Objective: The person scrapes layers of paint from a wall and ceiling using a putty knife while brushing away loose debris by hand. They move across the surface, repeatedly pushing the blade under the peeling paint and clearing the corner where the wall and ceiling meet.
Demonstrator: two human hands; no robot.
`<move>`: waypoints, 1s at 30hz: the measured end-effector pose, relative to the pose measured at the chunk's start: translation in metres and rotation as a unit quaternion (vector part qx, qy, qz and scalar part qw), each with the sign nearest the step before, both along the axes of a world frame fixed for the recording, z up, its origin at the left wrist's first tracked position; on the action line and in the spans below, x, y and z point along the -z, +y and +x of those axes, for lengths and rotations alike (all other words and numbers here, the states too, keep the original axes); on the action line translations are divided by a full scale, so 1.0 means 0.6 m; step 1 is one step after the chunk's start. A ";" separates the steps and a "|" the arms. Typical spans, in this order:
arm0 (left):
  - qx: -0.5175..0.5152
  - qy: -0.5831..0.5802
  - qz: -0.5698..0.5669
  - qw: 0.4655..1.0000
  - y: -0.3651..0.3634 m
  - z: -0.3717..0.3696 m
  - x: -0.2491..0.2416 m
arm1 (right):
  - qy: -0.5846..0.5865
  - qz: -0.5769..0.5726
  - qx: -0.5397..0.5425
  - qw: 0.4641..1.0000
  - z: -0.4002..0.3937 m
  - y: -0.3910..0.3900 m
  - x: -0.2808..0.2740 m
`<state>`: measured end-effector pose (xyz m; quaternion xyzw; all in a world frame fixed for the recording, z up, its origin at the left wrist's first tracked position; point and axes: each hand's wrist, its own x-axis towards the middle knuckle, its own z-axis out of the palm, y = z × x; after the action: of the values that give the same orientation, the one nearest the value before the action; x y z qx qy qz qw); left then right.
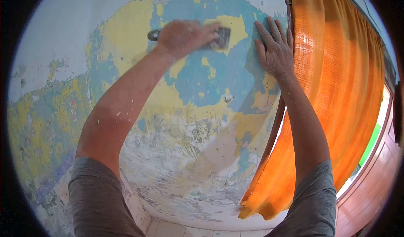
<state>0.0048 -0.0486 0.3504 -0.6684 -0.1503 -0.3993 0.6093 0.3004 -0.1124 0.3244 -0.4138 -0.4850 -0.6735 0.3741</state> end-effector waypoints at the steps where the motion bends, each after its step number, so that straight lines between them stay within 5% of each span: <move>1: -0.022 -0.037 -0.007 0.999 -0.003 -0.003 -0.010 | 0.004 0.002 -0.004 1.000 -0.001 0.002 0.005; 4: -0.031 -0.037 -0.004 0.999 -0.004 -0.004 -0.005 | 0.026 -0.005 -0.002 1.000 -0.001 0.001 0.016; 7: 0.015 0.112 0.041 0.993 -0.001 -0.008 0.025 | 0.037 -0.004 -0.012 0.999 -0.001 0.003 0.024; 11: -0.019 -0.027 0.009 0.999 0.017 -0.011 -0.007 | 0.046 0.002 -0.015 0.999 0.002 0.004 0.032; 18: 0.023 0.011 -0.051 0.998 -0.005 -0.019 0.053 | 0.059 -0.006 -0.027 0.998 -0.008 -0.008 0.037; 30: -0.036 -0.152 -0.255 0.954 -0.041 0.010 0.059 | 0.051 -0.011 -0.056 0.997 -0.003 -0.009 0.039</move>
<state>0.0106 -0.0734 0.3152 -0.7271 -0.3617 -0.4226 0.4025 0.2988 -0.1179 0.3011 -0.4239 -0.4948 -0.6240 0.4314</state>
